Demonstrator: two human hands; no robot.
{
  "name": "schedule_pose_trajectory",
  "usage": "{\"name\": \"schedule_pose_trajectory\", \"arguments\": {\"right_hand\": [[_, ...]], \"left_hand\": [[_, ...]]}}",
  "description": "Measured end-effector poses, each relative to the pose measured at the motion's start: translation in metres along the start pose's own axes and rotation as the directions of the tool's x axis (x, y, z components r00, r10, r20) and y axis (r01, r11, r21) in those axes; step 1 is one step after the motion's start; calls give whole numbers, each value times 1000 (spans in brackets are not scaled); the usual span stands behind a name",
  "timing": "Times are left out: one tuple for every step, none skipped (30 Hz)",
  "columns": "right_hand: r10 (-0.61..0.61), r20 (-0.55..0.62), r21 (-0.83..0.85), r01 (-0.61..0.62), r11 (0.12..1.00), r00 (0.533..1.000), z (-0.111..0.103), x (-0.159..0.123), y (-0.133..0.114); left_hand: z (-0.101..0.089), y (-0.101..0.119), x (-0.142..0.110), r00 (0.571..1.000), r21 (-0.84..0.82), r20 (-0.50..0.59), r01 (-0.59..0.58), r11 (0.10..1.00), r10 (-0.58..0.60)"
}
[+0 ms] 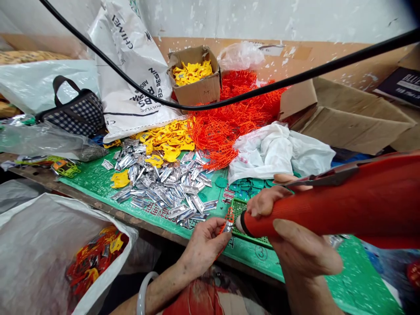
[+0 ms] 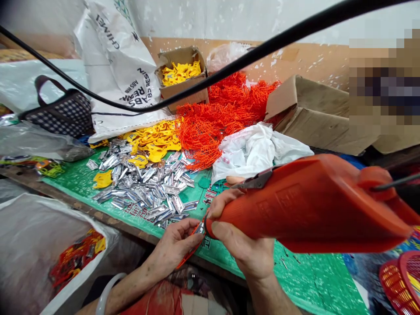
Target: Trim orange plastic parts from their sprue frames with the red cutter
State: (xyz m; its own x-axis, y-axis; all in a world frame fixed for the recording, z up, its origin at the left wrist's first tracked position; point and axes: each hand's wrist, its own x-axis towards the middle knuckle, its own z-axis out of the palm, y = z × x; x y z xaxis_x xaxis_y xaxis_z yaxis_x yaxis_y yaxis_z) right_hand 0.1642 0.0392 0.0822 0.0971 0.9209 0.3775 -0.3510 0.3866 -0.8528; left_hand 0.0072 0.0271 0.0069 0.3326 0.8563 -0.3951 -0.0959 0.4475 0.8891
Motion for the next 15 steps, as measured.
{"name": "schedule_pose_trajectory", "arguments": {"right_hand": [[8, -4, -11, -8, 1000, 1000, 0, 0, 0], [19, -10, -25, -19, 1000, 1000, 0, 0, 0], [27, -15, -41, -27, 999, 1000, 0, 0, 1], [32, -18, -54, -33, 998, 999, -1, 0, 2], [34, -20, -66, -35, 997, 999, -1, -1, 2], [35, -20, -74, -37, 997, 999, -2, -1, 3], [37, -15, -79, -38, 996, 999, -2, -2, 4], [38, -12, -81, -39, 996, 999, -3, -3, 4], [36, -11, -81, -37, 996, 999, -3, -3, 5], [37, -10, -80, -38, 996, 999, -3, -4, 5], [38, -9, -80, -39, 996, 999, -4, -4, 6], [42, -6, -79, -43, 996, 999, -3, -4, 6], [45, -5, -80, -46, 996, 999, -3, -5, 6], [50, -4, -86, -51, 995, 999, -3, -5, 5], [53, -5, -99, -53, 994, 999, -2, -6, 5]], "left_hand": [[0, 0, 0, 1000, 6, 1, -1, 1000, 1], [1, 0, -1, 1000, 9, 0, -3, 1000, 3], [1, 0, -1, 1000, 11, -2, -5, 1000, 5], [1, 0, -1, 1000, 12, -5, -10, 1000, 10], [1, 0, -1, 1000, 14, -8, -14, 1000, 14], [1, 0, -1, 1000, 16, -10, -17, 1000, 18], [1, 0, -1, 1000, 19, -14, -19, 1000, 19], [2, 0, -1, 1000, 22, -17, -19, 1000, 19], [2, -1, -1, 1000, 22, -21, -15, 1000, 16], [2, -1, -1, 1000, 19, -26, -12, 1000, 13], [2, -2, -1, 1000, 13, -30, -8, 1000, 9], [3, -2, 0, 999, 6, -34, -4, 1000, 4], [3, -2, 0, 999, 1, -37, 2, 1000, -2], [3, -2, 0, 999, 2, -39, 8, 1000, -8], [3, -1, 0, 999, 7, -43, 13, 1000, -13]]}}
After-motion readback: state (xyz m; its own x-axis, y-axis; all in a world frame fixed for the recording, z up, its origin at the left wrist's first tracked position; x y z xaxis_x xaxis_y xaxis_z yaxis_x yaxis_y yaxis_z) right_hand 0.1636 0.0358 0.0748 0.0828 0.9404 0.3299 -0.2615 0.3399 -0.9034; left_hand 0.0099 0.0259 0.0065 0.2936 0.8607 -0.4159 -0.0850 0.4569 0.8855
